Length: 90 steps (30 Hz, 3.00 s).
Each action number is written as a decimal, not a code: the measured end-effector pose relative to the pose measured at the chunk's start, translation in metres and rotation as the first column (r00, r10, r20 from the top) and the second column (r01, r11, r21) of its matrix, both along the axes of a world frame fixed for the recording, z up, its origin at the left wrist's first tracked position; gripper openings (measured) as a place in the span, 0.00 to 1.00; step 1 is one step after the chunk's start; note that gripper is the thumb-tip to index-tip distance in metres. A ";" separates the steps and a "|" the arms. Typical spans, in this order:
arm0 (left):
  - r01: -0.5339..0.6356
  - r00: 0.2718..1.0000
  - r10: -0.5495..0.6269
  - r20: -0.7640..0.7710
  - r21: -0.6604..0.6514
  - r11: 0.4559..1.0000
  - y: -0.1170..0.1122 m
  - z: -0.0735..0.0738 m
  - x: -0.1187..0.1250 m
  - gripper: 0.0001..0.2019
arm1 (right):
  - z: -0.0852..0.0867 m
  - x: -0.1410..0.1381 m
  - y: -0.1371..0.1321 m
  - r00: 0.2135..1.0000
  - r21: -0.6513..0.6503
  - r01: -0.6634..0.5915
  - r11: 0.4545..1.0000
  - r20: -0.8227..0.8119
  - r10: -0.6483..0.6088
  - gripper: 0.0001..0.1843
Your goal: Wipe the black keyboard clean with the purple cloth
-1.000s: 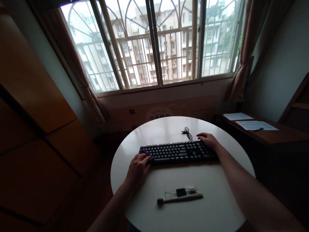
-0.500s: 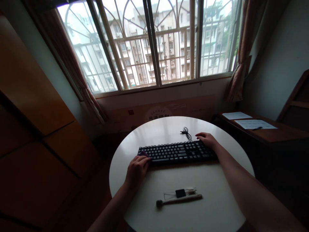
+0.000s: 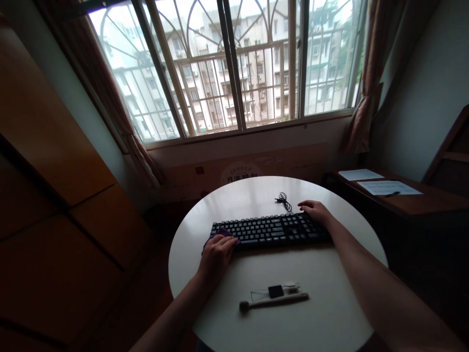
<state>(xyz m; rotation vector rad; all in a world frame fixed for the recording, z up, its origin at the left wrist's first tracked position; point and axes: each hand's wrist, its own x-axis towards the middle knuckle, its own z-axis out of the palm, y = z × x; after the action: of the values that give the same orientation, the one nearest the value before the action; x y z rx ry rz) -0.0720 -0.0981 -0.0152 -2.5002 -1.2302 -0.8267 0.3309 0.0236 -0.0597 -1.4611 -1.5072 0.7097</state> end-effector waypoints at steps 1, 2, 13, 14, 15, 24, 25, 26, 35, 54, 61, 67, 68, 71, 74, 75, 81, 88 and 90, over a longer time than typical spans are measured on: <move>-0.001 1.000 0.001 0.003 -0.005 1.000 0.000 0.000 0.001 0.12 | 0.000 0.000 0.000 1.000 -0.001 -0.001 1.000 0.003 0.001 0.15; -0.003 1.000 0.003 0.009 -0.009 1.000 -0.001 0.001 0.001 0.12 | 0.000 0.000 0.000 1.000 -0.003 -0.002 1.000 0.005 0.002 0.15; -0.055 0.998 0.055 0.004 -0.014 0.998 -0.005 0.006 0.005 0.11 | 0.001 0.001 0.001 1.000 0.011 -0.005 1.000 0.017 0.005 0.15; -0.056 0.998 0.056 0.004 -0.007 0.998 -0.005 0.005 0.005 0.11 | 0.001 0.001 0.001 1.000 0.010 -0.007 1.000 0.018 0.007 0.15; -0.055 0.998 0.055 0.005 -0.002 0.998 -0.005 0.005 0.006 0.11 | 0.001 0.001 0.001 1.000 0.009 -0.008 1.000 0.020 0.008 0.15; -0.062 0.998 0.062 0.006 0.014 0.998 -0.004 0.004 0.008 0.11 | 0.000 0.000 0.001 1.000 0.008 -0.004 1.000 0.007 0.004 0.15; -0.072 0.997 0.072 0.005 0.012 0.997 -0.005 0.005 0.007 0.11 | 0.000 0.001 0.001 1.000 0.007 -0.004 1.000 0.008 0.004 0.15; -0.074 0.997 0.074 0.004 0.009 0.997 -0.006 0.005 0.007 0.11 | -0.001 0.001 0.002 1.000 0.006 -0.004 1.000 0.009 0.004 0.15; 0.015 0.999 -0.015 0.028 0.015 1.000 -0.006 0.006 0.009 0.11 | 0.000 0.001 0.001 1.000 0.011 0.000 1.000 0.013 0.000 0.14; -0.008 1.000 0.008 -0.016 -0.009 1.000 -0.006 0.006 0.015 0.12 | -0.001 0.001 0.002 1.000 0.005 -0.006 1.000 0.027 0.006 0.15; 0.035 0.999 -0.035 -0.013 -0.026 0.999 -0.002 0.000 0.013 0.13 | -0.002 0.001 0.003 1.000 0.006 -0.012 1.000 0.016 0.012 0.15; 0.023 1.000 -0.023 -0.021 -0.011 1.000 -0.002 0.001 0.013 0.12 | -0.001 0.001 0.003 1.000 0.010 -0.014 1.000 0.024 0.014 0.15; 0.019 1.000 -0.019 -0.024 -0.009 1.000 -0.003 0.001 0.013 0.12 | 0.000 0.000 0.002 1.000 0.008 -0.016 1.000 0.023 0.016 0.15; 0.004 1.000 -0.004 -0.029 -0.003 1.000 -0.003 0.001 0.013 0.12 | 0.000 0.000 0.002 0.999 -0.001 -0.016 1.000 0.031 0.017 0.15; 0.006 0.999 -0.006 -0.035 0.001 1.000 -0.002 0.000 0.012 0.12 | -0.001 0.001 0.003 0.999 -0.011 -0.014 1.000 0.039 0.014 0.15; 0.011 0.999 -0.011 -0.037 0.002 1.000 -0.002 0.000 0.012 0.12 | -0.001 0.001 0.003 0.999 -0.010 -0.016 1.000 0.039 0.016 0.15; 0.040 0.999 -0.040 -0.014 0.020 0.999 -0.003 0.001 0.013 0.13 | -0.002 0.001 0.004 0.999 -0.003 -0.021 1.000 0.037 0.021 0.15; 0.024 0.999 -0.024 -0.023 -0.013 1.000 -0.004 0.000 0.013 0.14 | -0.001 0.001 0.002 0.999 -0.004 -0.023 1.000 0.040 0.024 0.16; 0.020 1.000 -0.020 -0.023 -0.021 1.000 -0.004 0.000 0.012 0.14 | -0.001 0.001 0.002 0.999 -0.003 -0.023 1.000 0.036 0.023 0.15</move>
<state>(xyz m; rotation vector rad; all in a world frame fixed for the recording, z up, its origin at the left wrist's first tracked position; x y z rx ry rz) -0.0596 -0.1023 -0.0156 -2.5353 -1.2143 -0.7916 0.3314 0.0254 -0.0604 -1.4671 -1.5531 0.7025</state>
